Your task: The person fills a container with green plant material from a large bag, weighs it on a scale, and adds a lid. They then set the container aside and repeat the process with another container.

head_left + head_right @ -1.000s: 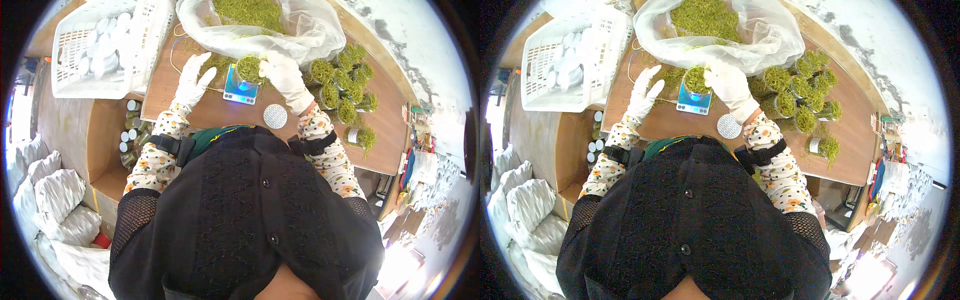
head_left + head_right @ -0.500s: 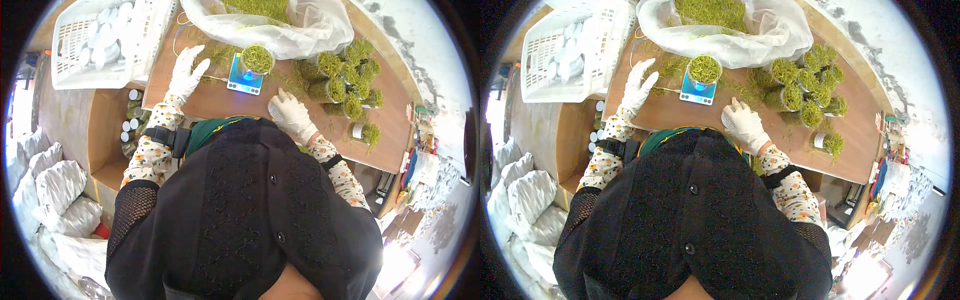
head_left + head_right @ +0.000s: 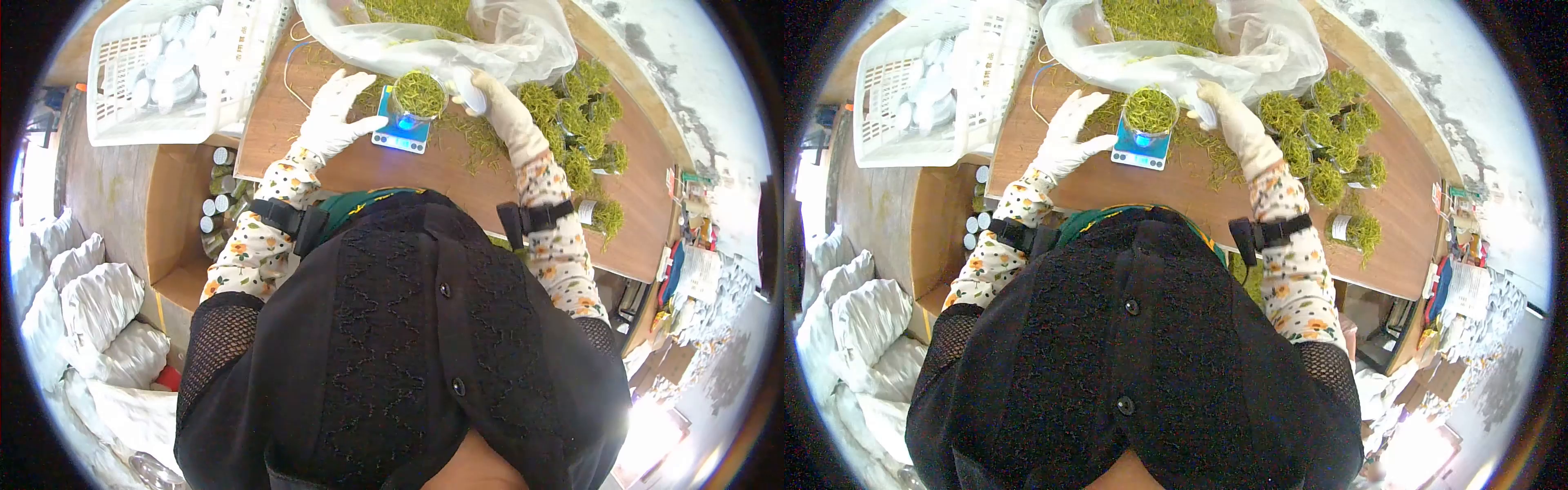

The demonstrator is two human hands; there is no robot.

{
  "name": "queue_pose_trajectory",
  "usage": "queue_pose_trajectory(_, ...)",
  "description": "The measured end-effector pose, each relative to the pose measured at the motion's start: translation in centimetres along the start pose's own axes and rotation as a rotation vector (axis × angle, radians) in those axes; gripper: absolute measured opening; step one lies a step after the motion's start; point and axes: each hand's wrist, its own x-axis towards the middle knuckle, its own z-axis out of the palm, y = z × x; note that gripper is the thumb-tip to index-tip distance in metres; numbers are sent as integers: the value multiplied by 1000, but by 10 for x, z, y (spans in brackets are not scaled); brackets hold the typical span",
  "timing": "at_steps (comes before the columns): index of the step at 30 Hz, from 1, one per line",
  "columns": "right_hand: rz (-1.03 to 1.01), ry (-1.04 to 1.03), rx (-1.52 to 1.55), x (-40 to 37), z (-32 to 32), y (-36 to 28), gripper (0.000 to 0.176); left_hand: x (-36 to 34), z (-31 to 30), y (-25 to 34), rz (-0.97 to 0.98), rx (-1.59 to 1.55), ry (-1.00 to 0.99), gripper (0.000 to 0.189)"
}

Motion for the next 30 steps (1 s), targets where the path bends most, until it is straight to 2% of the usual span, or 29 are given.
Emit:
queue_pose_trajectory(1,34,30,-27,9,4,-8,39,4,3,5,9,20,-13,72)
queue_pose_trajectory(2,-39,-63,-27,23,1,-8,35,8,4,9,0,36,-61,80)
queue_pose_trajectory(5,55,27,91,60,14,-2,31,18,6,25,-15,101,-154,92)
queue_pose_trajectory(6,18,-36,-164,52,23,-19,29,21,6,31,-63,119,-223,103)
queue_pose_trajectory(8,159,-59,-35,60,32,-23,30,23,11,38,-107,159,-254,104)
queue_pose_trajectory(11,-208,-218,-390,54,47,-28,32,29,15,42,-149,198,-272,105)
queue_pose_trajectory(13,-974,-280,-1158,44,52,-30,34,28,24,37,-145,220,-205,103)
queue_pose_trajectory(14,-662,-214,-1244,33,62,-34,35,29,23,37,-146,208,-240,103)
queue_pose_trajectory(17,-808,9,-1519,7,81,-25,36,30,16,38,-144,210,-291,101)
queue_pose_trajectory(21,-1107,90,-1508,0,78,-6,35,27,36,23,-146,205,-235,97)
queue_pose_trajectory(24,-1083,94,-1562,-1,78,3,35,22,36,17,-70,188,-207,94)
queue_pose_trajectory(28,-872,8,-1436,7,72,0,43,16,11,16,-44,75,-164,90)
queue_pose_trajectory(30,-804,1,-1257,3,64,-21,49,14,7,16,-326,-407,-99,79)
